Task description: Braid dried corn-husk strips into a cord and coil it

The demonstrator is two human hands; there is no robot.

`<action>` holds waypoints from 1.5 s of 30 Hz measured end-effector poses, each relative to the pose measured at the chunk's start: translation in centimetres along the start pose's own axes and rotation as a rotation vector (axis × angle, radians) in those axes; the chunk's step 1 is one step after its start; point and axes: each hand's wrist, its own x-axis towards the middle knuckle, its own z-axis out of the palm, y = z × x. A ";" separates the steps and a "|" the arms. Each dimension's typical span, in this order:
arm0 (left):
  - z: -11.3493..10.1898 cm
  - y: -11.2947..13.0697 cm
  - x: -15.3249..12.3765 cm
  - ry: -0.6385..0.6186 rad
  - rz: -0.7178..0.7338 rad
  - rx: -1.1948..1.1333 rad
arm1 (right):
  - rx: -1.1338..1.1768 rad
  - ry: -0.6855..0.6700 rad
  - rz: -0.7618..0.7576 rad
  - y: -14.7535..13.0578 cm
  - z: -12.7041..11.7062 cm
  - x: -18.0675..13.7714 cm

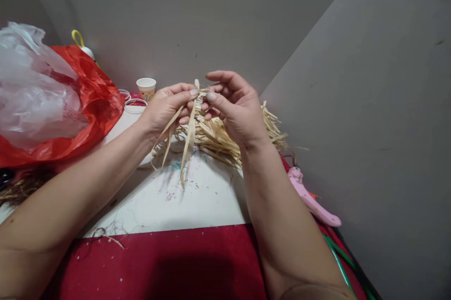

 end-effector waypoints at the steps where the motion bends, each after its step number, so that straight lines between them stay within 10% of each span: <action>1: 0.1 0.0 -0.1 -0.008 -0.010 -0.013 | 0.024 -0.012 0.020 -0.1 -0.1 0.0; 14: 0.2 0.0 -0.6 0.028 0.064 0.137 | 0.180 0.010 0.215 -1.2 -0.1 -0.1; 38: 0.7 0.0 -1.0 0.025 0.154 0.249 | -0.174 0.256 0.030 1.1 -0.6 0.7; 45: 0.4 0.1 -0.3 0.117 0.181 0.235 | -0.003 0.107 0.154 -1.8 0.2 0.0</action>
